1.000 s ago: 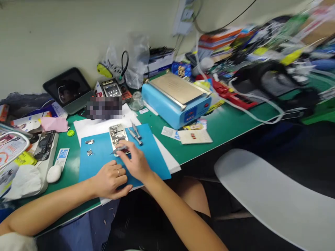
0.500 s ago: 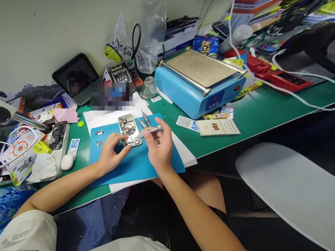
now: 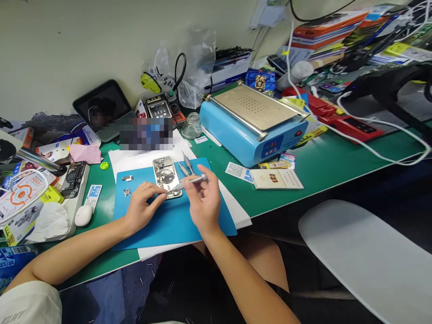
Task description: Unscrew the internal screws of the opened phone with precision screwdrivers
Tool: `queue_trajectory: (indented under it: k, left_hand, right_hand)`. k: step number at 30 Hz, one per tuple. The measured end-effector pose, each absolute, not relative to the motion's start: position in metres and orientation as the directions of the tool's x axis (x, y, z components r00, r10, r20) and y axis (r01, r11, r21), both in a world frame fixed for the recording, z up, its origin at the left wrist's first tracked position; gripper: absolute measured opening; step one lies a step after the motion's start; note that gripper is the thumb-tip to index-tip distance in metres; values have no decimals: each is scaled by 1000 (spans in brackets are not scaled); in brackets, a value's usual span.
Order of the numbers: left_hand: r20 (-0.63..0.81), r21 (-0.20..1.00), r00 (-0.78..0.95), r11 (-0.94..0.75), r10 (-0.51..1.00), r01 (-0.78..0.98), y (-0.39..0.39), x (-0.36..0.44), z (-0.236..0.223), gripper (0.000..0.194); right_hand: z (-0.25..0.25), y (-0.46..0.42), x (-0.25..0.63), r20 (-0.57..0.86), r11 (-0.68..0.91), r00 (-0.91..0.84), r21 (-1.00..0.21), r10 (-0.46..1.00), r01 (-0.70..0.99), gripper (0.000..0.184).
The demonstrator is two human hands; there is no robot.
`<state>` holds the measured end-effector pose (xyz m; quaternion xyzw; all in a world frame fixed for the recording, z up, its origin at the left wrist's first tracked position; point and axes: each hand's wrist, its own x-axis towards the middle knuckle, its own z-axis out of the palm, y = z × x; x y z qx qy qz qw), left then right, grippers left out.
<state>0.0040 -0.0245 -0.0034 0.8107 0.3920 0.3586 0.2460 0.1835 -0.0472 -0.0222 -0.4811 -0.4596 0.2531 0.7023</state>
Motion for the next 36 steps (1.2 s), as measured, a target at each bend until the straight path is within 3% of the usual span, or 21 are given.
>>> queue_trajectory:
  k: [23, 36]
  left_hand:
    - [336, 722, 440, -528, 833, 448, -24, 6, -2, 24]
    - [337, 732, 419, -515, 843, 446, -25, 6, 0, 19]
  right_hand:
    - [-21, -49, 184, 418, 415, 443, -903, 793, 109, 39]
    - [-23, -49, 184, 377, 413, 471, -910, 797, 30, 42]
